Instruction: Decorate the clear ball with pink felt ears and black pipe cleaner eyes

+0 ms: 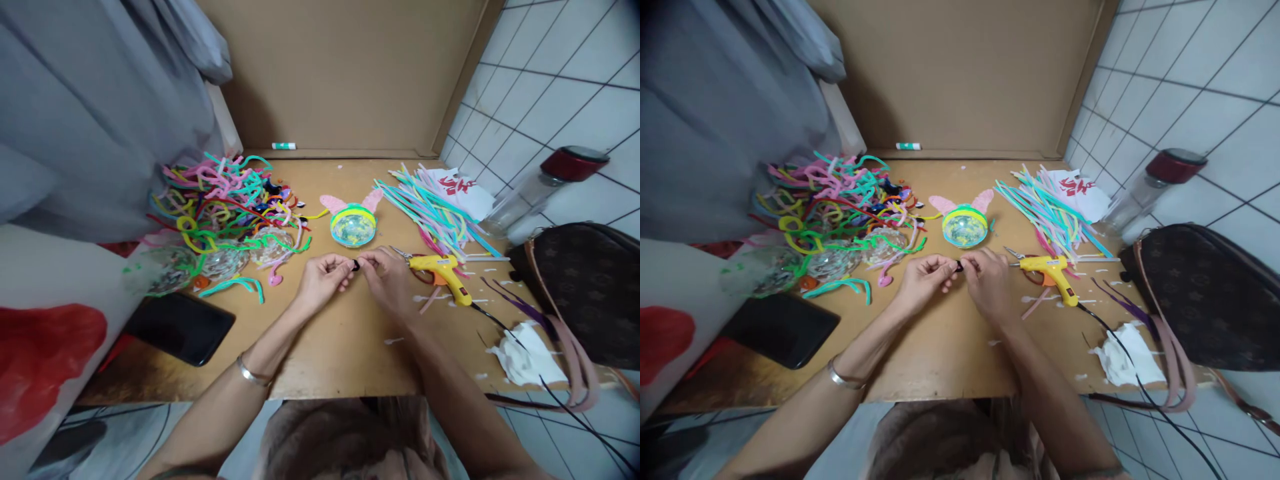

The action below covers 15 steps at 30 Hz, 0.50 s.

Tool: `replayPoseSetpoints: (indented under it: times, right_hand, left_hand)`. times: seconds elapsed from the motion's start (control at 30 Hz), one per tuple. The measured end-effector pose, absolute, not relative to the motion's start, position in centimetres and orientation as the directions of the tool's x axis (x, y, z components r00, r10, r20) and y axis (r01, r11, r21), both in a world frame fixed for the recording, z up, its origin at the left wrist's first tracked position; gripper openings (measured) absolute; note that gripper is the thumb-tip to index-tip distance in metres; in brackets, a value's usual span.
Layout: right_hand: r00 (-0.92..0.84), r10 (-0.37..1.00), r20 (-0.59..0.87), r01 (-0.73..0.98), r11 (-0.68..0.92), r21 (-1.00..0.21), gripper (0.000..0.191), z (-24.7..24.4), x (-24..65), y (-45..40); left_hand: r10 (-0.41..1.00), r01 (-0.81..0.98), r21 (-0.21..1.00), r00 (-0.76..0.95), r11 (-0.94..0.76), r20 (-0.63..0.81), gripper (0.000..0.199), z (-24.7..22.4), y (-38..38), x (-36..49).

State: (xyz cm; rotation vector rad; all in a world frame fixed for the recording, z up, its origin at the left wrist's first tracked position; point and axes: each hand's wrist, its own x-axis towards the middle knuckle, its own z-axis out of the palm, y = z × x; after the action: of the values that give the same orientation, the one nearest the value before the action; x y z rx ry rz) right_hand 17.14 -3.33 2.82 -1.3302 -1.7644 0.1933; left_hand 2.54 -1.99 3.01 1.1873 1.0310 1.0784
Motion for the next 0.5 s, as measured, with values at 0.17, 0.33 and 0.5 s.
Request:
replayPoseSetpoints:
  times: [0.17,0.33,0.5]
  right_hand:
    - [-0.101,0.787,0.608,0.793,0.433,-0.428,0.018,2.87,16.81,-3.89]
    - [-0.163,0.777,0.608,0.837,0.435,-0.331,0.019,2.92,16.46,-4.18]
    - [-0.185,0.762,0.621,0.881,0.408,-0.239,0.021,3.03,16.34,-4.29]
  left_hand:
    - [0.992,-0.134,0.989,0.123,0.055,-0.038,0.033,2.99,-1.93,2.54]
    - [0.995,-0.092,0.996,0.096,0.017,-0.008,0.034,2.61,-1.80,2.53]
    - [0.996,-0.016,0.999,0.073,-0.047,0.048,0.035,2.35,-2.11,2.68]
